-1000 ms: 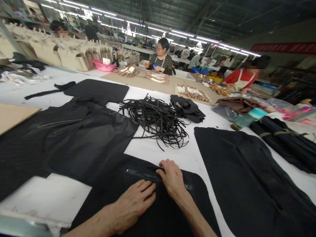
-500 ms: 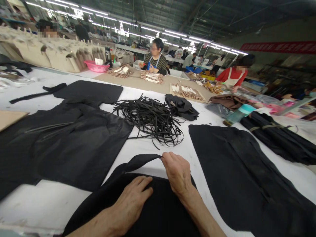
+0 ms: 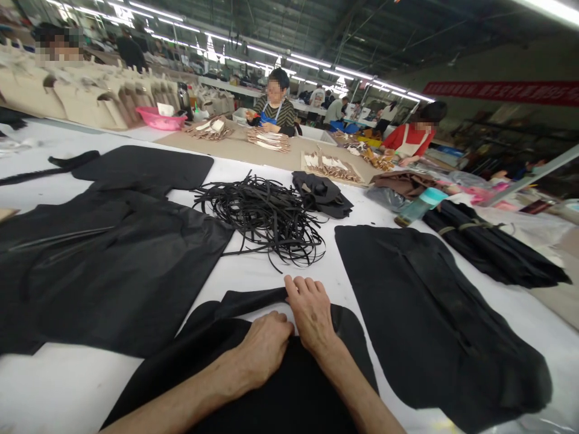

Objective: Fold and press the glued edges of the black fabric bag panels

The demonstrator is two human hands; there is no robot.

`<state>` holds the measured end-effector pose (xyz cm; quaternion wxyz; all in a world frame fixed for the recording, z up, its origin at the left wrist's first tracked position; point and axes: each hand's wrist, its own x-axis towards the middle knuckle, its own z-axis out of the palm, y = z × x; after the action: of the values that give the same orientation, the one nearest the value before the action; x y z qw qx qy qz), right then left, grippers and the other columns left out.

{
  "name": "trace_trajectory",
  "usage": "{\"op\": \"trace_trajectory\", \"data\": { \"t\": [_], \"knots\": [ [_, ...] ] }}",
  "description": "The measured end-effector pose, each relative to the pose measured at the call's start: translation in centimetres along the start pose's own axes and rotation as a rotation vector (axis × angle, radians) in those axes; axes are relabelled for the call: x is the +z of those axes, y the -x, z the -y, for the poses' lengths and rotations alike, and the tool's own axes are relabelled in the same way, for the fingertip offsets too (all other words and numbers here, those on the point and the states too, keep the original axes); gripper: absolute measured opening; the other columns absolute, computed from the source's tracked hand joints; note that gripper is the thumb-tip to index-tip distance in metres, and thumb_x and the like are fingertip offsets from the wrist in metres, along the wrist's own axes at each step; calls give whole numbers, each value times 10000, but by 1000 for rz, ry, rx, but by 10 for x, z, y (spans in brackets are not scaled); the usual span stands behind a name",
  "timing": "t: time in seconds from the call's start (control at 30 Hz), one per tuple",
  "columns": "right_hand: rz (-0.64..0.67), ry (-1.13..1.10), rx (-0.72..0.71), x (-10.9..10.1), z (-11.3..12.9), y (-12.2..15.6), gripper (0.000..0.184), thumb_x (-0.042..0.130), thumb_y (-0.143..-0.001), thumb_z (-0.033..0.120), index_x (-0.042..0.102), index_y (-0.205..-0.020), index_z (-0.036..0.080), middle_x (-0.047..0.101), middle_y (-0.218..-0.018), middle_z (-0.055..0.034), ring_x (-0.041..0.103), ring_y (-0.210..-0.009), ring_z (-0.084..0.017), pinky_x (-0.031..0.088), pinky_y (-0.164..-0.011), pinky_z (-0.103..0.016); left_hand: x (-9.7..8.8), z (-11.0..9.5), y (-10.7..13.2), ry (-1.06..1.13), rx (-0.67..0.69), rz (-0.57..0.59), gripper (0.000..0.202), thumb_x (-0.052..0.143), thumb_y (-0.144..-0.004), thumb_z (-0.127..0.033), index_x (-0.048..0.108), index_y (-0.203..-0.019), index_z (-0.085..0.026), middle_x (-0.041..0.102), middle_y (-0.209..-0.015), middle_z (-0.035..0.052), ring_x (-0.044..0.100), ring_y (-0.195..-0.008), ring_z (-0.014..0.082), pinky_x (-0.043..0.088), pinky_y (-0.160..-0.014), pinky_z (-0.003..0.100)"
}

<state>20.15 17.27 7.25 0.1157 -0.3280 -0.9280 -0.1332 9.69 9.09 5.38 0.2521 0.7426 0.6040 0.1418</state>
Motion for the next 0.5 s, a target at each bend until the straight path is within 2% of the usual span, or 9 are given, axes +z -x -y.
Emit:
{"op": "trace_trajectory", "data": {
  "t": [0.07, 0.13, 0.23, 0.3, 0.4, 0.5],
  "knots": [
    [51, -32, 67, 5, -1, 9, 306, 557, -792, 46, 548, -1068, 178, 581, -1066, -83, 495, -955, -234, 352, -812, -353, 0, -1, 2, -23, -14, 6, 247, 365, -817, -76, 600, -828, -153, 630, -863, 79, 578, -833, 227, 481, -726, 345],
    [81, -137, 95, 3, -1, 24, 295, 524, -814, 39, 551, -1068, 188, 562, -1136, -75, 491, -1008, -224, 356, -855, -346, -1, 1, 4, -41, -16, 8, 232, 377, -831, -94, 598, -831, -163, 627, -869, 63, 570, -838, 218, 475, -727, 334],
    [148, -370, 92, -4, -1, 49, 304, 497, -851, 78, 526, -1119, 219, 593, -1067, -38, 535, -925, -185, 389, -807, -306, -1, 6, 4, -57, -5, 10, 193, 408, -843, -123, 589, -876, -180, 618, -888, 41, 559, -838, 194, 464, -731, 307],
    [193, -435, 75, -5, -3, 64, 295, 497, -844, 74, 538, -1092, 229, 611, -981, -23, 551, -856, -183, 394, -768, -308, -1, 8, 3, -71, 7, 10, 171, 425, -844, -132, 581, -883, -190, 611, -878, 27, 551, -824, 182, 456, -728, 294],
    [231, -360, 80, 2, -6, 76, 254, 455, -840, 32, 586, -946, 223, 595, -826, -16, 543, -759, -189, 370, -698, -325, -1, 12, 6, -111, 19, 0, 149, 430, -842, -124, 562, -839, -192, 593, -854, 19, 527, -800, 181, 442, -736, 306],
    [256, -308, 95, 10, -9, 79, 238, 438, -848, 31, 582, -833, 220, 560, -764, -9, 521, -736, -187, 342, -674, -326, -8, 23, 18, -157, 22, -15, 179, 390, -856, -106, 544, -823, -190, 573, -853, 23, 497, -812, 188, 418, -770, 332]
  ]
}}
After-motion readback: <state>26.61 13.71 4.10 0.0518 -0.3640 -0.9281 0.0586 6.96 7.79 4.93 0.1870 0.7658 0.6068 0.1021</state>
